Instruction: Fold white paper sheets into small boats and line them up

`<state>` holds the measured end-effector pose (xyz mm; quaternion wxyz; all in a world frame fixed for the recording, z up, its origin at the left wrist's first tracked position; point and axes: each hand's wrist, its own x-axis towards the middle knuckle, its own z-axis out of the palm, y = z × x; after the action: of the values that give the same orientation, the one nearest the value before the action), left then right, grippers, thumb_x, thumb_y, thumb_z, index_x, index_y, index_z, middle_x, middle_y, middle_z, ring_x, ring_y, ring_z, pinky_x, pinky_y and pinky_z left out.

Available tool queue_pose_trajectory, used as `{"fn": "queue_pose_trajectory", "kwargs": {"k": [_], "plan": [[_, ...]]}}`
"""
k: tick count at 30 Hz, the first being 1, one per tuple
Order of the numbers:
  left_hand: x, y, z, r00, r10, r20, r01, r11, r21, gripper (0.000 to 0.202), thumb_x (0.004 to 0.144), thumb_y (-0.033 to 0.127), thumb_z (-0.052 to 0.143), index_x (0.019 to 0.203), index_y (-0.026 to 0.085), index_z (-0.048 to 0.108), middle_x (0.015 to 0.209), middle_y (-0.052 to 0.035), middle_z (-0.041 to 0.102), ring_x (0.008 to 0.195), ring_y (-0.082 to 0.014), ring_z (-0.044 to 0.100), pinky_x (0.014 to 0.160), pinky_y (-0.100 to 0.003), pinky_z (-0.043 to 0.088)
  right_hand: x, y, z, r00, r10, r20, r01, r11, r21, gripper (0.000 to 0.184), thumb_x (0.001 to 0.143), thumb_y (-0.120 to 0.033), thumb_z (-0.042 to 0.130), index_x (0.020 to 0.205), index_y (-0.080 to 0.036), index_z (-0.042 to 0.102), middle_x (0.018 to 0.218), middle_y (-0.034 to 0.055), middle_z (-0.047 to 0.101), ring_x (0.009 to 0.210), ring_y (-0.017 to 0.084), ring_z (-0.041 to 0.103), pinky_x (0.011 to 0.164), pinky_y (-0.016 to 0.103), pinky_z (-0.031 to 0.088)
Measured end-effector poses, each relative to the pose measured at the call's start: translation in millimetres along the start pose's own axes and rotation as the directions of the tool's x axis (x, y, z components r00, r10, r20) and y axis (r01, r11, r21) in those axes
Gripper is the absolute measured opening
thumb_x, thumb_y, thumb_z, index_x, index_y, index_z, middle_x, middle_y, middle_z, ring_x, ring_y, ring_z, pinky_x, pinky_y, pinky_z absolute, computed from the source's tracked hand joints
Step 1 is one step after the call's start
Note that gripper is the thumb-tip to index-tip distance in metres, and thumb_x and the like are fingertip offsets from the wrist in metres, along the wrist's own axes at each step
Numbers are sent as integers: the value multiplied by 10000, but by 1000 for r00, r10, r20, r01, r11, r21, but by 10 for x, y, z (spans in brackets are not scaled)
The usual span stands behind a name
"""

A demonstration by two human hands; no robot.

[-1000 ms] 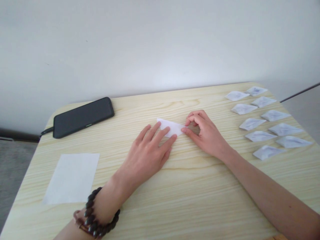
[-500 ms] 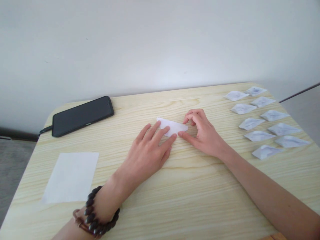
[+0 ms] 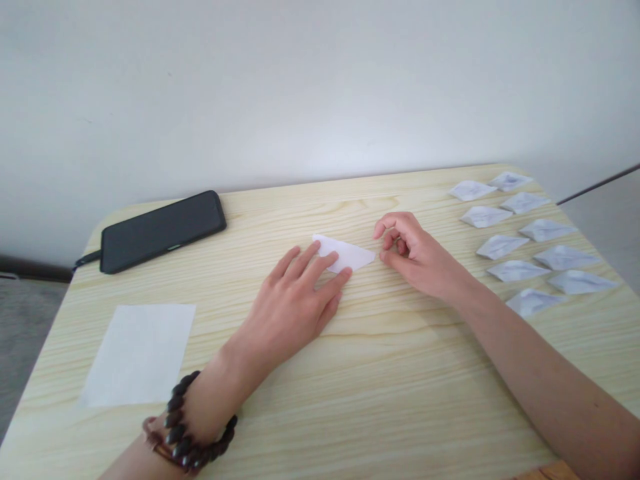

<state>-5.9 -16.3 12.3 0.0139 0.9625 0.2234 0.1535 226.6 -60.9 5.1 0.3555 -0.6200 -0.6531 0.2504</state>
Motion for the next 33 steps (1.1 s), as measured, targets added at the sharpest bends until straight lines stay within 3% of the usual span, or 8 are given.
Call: {"fn": "queue_pose_trajectory", "kwargs": {"k": [3,6,9,16,18,21,27,33], "plan": [[-4,6,2,1000,-1,-1,1,1000,3,318,945,229,482,1203,231,668,1276,-85,646,1289,-318,520,1060,-534,456,-8,7,56,999,-3,-40,2,1000,-28,234,793,-131,567,982,-243,487,1056,41,488,829,164,512,707,322,451],[-1,10,6,1000,7,-6,-7,1000,4,323,939,220,488,1210,229,663,1274,-92,646,1281,-322,526,1053,-542,459,-24,-27,135,997,-29,-70,21,994,-109,227,802,-261,637,967,-236,484,1067,57,496,920,207,518,834,392,459],[3,10,8,1000,7,-9,-7,1000,0,317,936,221,498,1206,230,663,1274,-92,646,1274,-317,533,1053,-544,457,-27,-51,141,998,-49,-42,42,987,-156,226,799,-227,623,976,-237,483,1067,65,498,988,234,510,885,419,451],[2,14,9,1000,2,-12,-2,1000,-6,311,938,226,496,1199,233,666,1254,-88,652,1277,-306,527,1058,-531,454,-16,-11,34,997,-66,28,68,994,-81,271,805,-108,516,1025,-252,450,1076,56,472,888,191,506,772,357,473],[3,8,9,1000,3,-8,-3,1000,-3,314,937,223,496,1203,234,664,1261,-89,645,1283,-309,518,1062,-534,447,-21,-13,58,998,-58,4,58,994,-87,243,812,-144,542,1013,-246,452,1083,60,477,887,193,506,756,354,474],[4,-11,7,1000,17,-20,-17,1000,0,314,927,233,520,1207,249,662,1230,-86,651,1247,-322,532,1030,-535,470,-28,-28,90,998,-63,-9,61,988,-139,228,811,-240,617,980,-235,465,1077,67,495,954,221,505,850,402,460],[14,-34,-1,998,43,-37,-43,999,-13,308,919,231,535,1197,255,665,1164,-91,656,1140,-314,553,940,-512,519,-30,-31,73,998,-65,21,67,991,-119,210,818,-171,558,994,-238,467,1099,67,491,905,201,525,851,398,468],[9,-21,-7,998,44,-33,-45,998,-33,298,911,212,543,1180,238,667,1170,-85,662,1179,-317,536,963,-511,510,-26,-53,135,997,-70,-20,65,980,-190,231,806,-265,645,968,-235,484,1067,78,519,1077,264,510,921,446,442]]}}
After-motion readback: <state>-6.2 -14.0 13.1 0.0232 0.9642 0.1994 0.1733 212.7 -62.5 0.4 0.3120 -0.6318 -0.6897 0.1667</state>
